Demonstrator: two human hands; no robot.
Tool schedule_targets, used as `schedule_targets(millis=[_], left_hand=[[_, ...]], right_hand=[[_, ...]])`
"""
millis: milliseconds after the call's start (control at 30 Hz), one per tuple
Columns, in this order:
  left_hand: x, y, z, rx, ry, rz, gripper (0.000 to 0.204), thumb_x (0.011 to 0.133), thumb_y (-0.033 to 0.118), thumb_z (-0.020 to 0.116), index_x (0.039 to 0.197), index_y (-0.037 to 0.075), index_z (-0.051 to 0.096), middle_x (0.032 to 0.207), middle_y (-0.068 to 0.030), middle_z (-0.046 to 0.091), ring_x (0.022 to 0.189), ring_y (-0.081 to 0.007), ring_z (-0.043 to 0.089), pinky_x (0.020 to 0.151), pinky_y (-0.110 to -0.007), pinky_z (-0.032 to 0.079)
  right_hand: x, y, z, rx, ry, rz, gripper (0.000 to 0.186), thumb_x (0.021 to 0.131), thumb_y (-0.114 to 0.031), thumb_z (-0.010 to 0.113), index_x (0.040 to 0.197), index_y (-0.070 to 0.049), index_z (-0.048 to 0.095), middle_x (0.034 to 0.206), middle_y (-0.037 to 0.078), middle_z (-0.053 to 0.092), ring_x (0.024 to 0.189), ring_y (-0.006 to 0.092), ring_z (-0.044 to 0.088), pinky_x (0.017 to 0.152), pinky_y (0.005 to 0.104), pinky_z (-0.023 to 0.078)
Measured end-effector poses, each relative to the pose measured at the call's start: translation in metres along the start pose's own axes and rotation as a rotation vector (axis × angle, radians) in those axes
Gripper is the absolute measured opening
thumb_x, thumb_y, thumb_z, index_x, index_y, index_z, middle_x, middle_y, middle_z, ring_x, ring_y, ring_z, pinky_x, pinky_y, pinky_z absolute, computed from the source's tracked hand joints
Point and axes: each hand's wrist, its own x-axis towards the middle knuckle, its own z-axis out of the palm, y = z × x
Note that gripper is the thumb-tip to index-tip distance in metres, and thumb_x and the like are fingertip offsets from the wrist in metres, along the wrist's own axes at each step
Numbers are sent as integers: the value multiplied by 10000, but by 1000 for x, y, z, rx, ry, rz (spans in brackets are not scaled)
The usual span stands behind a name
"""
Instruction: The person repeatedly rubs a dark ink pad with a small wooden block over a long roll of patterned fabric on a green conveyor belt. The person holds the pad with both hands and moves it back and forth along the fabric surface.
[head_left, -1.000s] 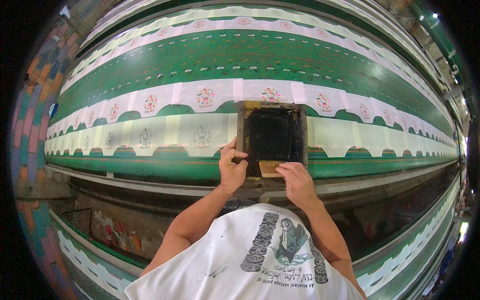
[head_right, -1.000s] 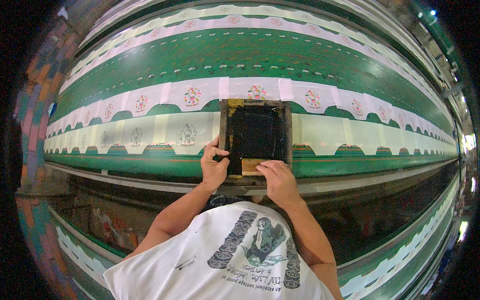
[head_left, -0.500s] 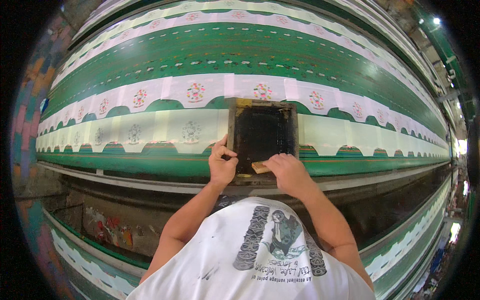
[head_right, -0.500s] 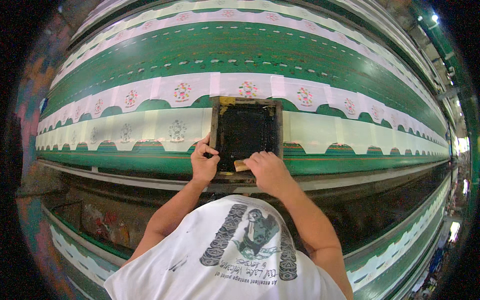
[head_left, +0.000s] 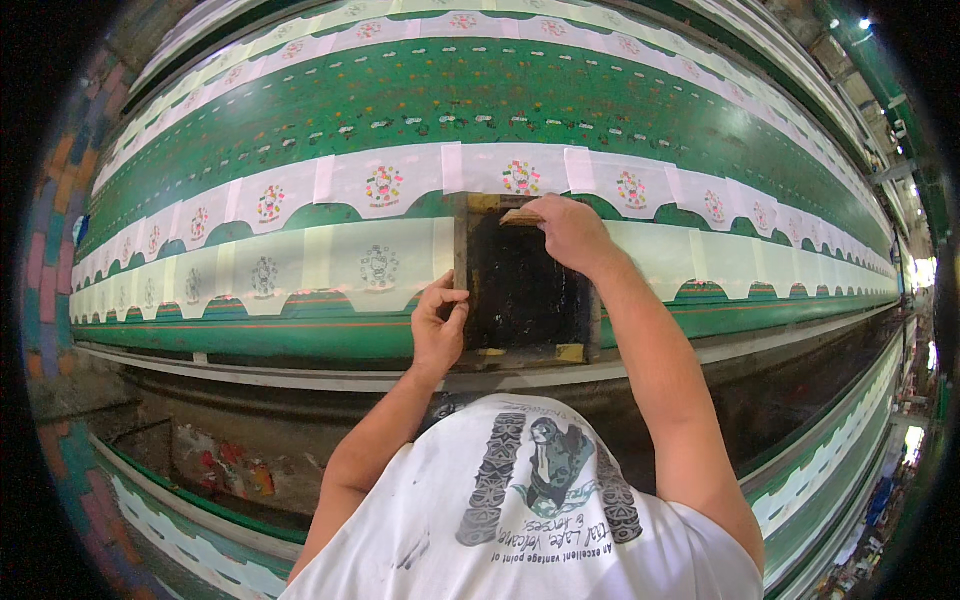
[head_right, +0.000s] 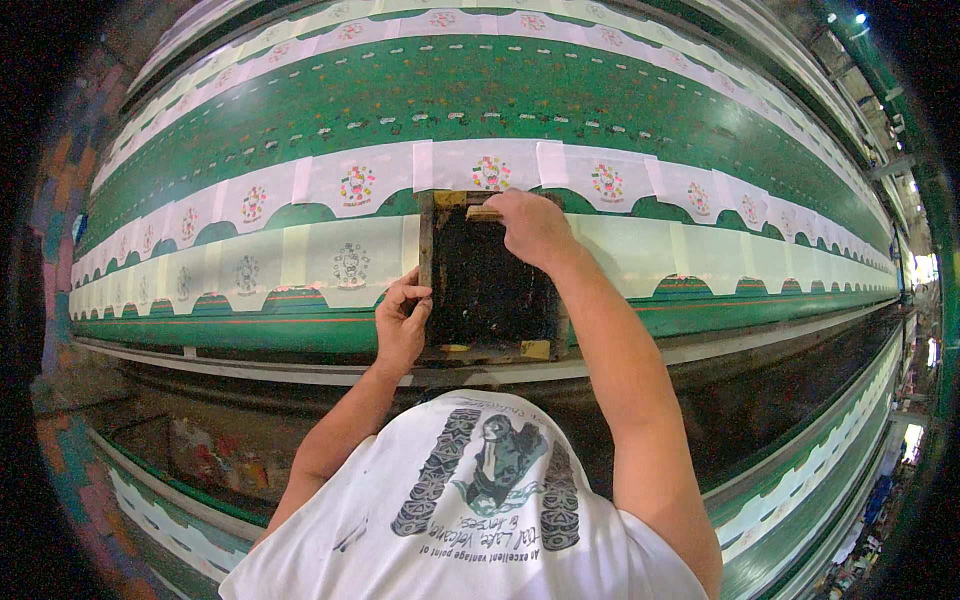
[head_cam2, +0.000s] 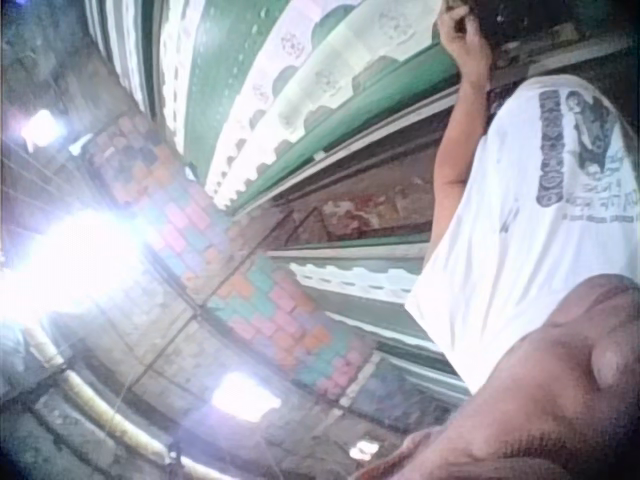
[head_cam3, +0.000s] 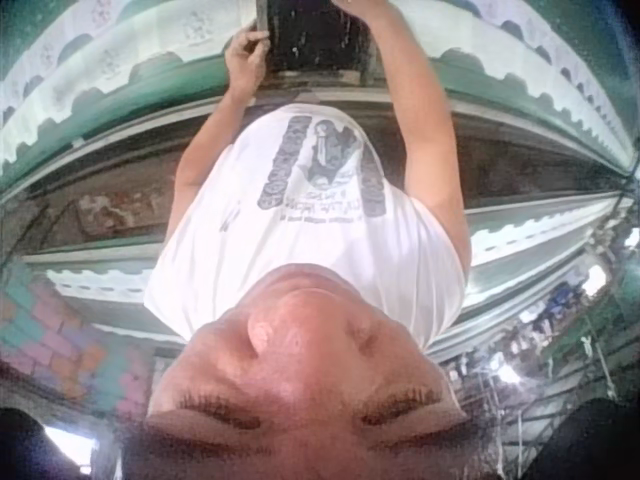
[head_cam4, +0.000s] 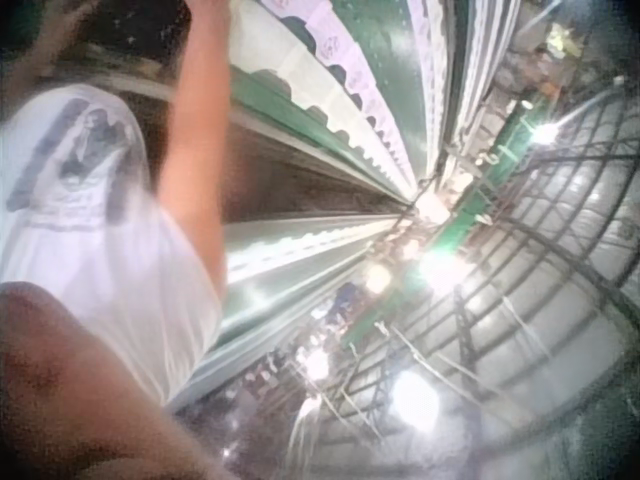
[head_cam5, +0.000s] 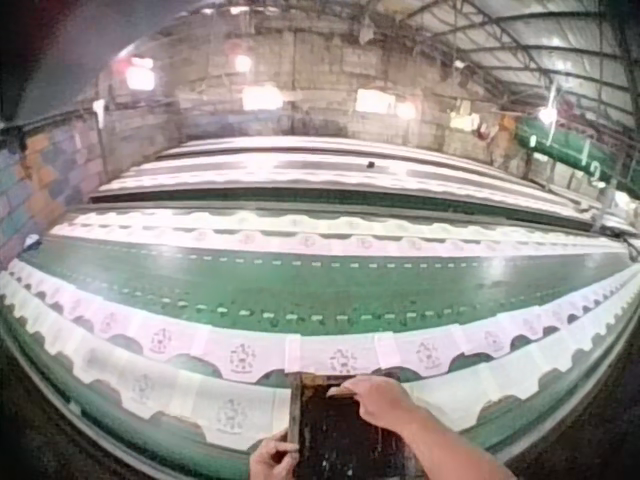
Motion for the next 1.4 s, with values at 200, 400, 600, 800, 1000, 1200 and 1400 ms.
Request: schedule_targets(millis=[200, 400, 600, 800, 1000, 1200, 1400], left_hand=[[3, -4, -2, 15, -14, 21, 204, 985, -98, 745, 1138, 37, 759, 1602, -241, 609, 1462, -329, 628, 1236, -421, 461], [3, 1, 1, 30, -11, 4, 207, 993, -133, 719, 1117, 31, 742, 1628, -236, 585, 1455, -334, 635, 1241, -422, 460], [-1, 13, 7, 73, 5, 31, 230, 990, -131, 713, 1151, 29, 748, 1623, -238, 586, 1494, -339, 600, 1257, -426, 445], [-4, 30, 17, 392, 18, 108, 322, 881, -100, 752, 1166, 51, 770, 1604, -249, 605, 1479, -391, 605, 1253, -452, 440], [-2, 27, 24, 397, 48, 151, 313, 770, -145, 706, 1020, 37, 757, 1558, -254, 647, 1424, -397, 606, 1199, -437, 469], [-9, 33, 79, 283, 60, 269, 262, 764, -140, 713, 949, 45, 718, 1532, -266, 664, 1433, -403, 616, 1189, -445, 468], [-15, 8, 181, 334, 44, 300, 271, 755, -135, 733, 942, 62, 729, 1505, -294, 661, 1430, -431, 608, 1178, -467, 471]], right_hand=[[-30, -23, 0, -51, -75, -1, 385, 929, -9, 698, 1282, -115, 810, 1064, 168, 741, 1056, 419, 727, 938, 530, 590], [-89, -56, 6, -40, -69, -75, 424, 883, -16, 673, 1274, -104, 810, 1069, 142, 741, 1038, 381, 723, 941, 512, 569], [-137, -95, 10, -43, -33, -95, 394, 867, -9, 697, 1241, -69, 805, 1094, 114, 759, 1016, 359, 723, 918, 483, 560], [-167, -104, 18, -26, -39, -79, 414, 863, -70, 777, 1277, -68, 785, 1214, 115, 716, 1160, 343, 683, 1012, 483, 557], [-205, -82, 10, 61, 169, 44, 429, 949, -262, 866, 1331, -89, 775, 1449, 160, 676, 1420, 406, 588, 1194, 539, 483], [-255, -22, 0, 366, 423, 446, 387, 1004, -132, 816, 1378, -51, 760, 1474, 160, 687, 1367, 365, 655, 1167, 465, 521], [-308, 58, -37, 338, 447, 421, 366, 994, -63, 797, 1357, -31, 773, 1459, 162, 713, 1363, 338, 668, 1197, 435, 494]])
